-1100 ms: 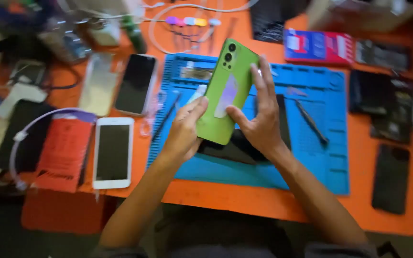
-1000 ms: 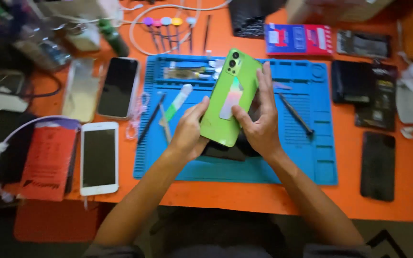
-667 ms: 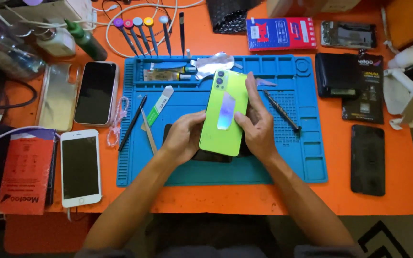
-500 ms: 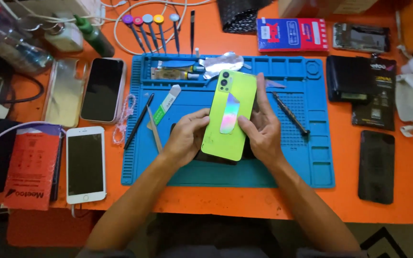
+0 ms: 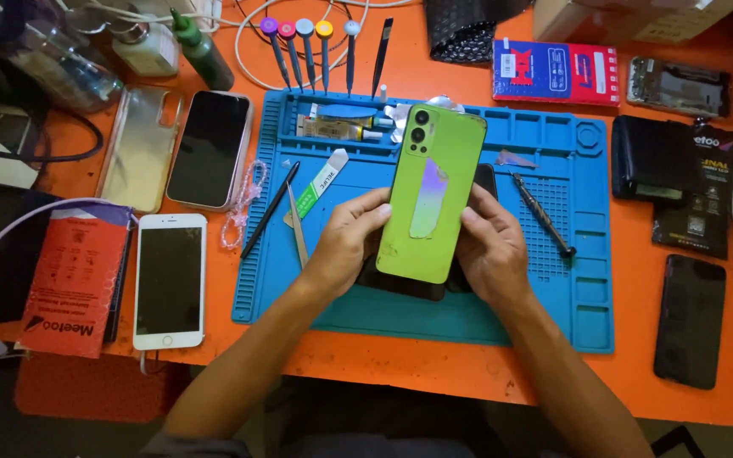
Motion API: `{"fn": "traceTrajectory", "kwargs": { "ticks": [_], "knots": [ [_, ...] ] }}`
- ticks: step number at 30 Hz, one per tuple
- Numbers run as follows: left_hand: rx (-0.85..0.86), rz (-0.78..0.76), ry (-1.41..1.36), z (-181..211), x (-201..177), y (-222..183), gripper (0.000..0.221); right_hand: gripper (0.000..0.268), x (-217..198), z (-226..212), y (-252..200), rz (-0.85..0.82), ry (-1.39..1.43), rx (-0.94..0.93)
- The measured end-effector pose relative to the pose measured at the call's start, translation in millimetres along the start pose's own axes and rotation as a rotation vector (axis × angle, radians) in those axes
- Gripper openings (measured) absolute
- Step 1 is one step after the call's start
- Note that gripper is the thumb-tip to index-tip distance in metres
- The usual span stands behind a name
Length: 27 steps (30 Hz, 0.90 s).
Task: The person removes the back cover of a green smartphone, applies adhesive from a tube around the internal frame, and reattaches the back cover. The person then presses the edges to secure the cover and briefly connects the phone to a charging cable.
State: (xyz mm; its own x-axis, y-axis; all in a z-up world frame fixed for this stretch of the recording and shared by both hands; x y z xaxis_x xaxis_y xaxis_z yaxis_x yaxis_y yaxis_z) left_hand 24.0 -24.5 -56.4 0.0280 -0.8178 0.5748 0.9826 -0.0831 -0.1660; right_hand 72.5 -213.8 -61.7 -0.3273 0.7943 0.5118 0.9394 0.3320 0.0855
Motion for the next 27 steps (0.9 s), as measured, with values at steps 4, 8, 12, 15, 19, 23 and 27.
{"fn": "traceTrajectory", "kwargs": {
  "ticks": [4,8,12,15,19,23,27],
  "knots": [
    [-0.029,-0.032,-0.002,-1.2,-0.4,-2.1,0.041,0.057,-8.4,-1.7,0.7,0.006,0.045,0.02],
    [-0.074,-0.022,-0.062,-5.1,-5.3,0.3,0.044,0.057,-7.4,-2.5,-0.3,-0.003,0.058,-0.009],
    [-0.073,-0.03,-0.04,-9.0,-9.7,2.7,0.045,0.054,-2.6,-6.5,-0.7,-0.007,0.023,-0.024],
    [-0.075,0.016,-0.023,-6.6,-6.2,3.2,0.047,0.054,-9.5,-1.7,0.2,-0.005,0.018,-0.024],
    [-0.067,0.014,0.02,-0.4,-3.2,2.8,0.048,0.051,-10.1,0.0,2.6,0.005,0.025,-0.03],
    [-0.008,-0.036,0.112,9.7,0.6,-0.6,0.051,0.052,-14.0,0.3,2.8,0.0,0.062,0.005],
    [0.043,-0.039,0.167,17.6,2.8,-5.9,0.053,0.054,-8.8,-3.9,-1.0,-0.025,0.055,0.029]
  ]
}}
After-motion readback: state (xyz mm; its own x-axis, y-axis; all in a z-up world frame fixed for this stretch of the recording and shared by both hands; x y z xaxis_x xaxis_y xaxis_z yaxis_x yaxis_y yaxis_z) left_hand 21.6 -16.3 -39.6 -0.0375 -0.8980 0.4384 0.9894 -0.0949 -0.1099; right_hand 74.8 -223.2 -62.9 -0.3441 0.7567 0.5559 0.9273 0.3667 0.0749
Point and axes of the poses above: each hand's wrist, its own y-axis towards the middle knuckle, its own x-axis out of the palm, z = x × y, the point moved 1 cm from there along y, towards the middle knuckle, and after that the axes turned 2 degrees about -x, right-handed, at the moved point
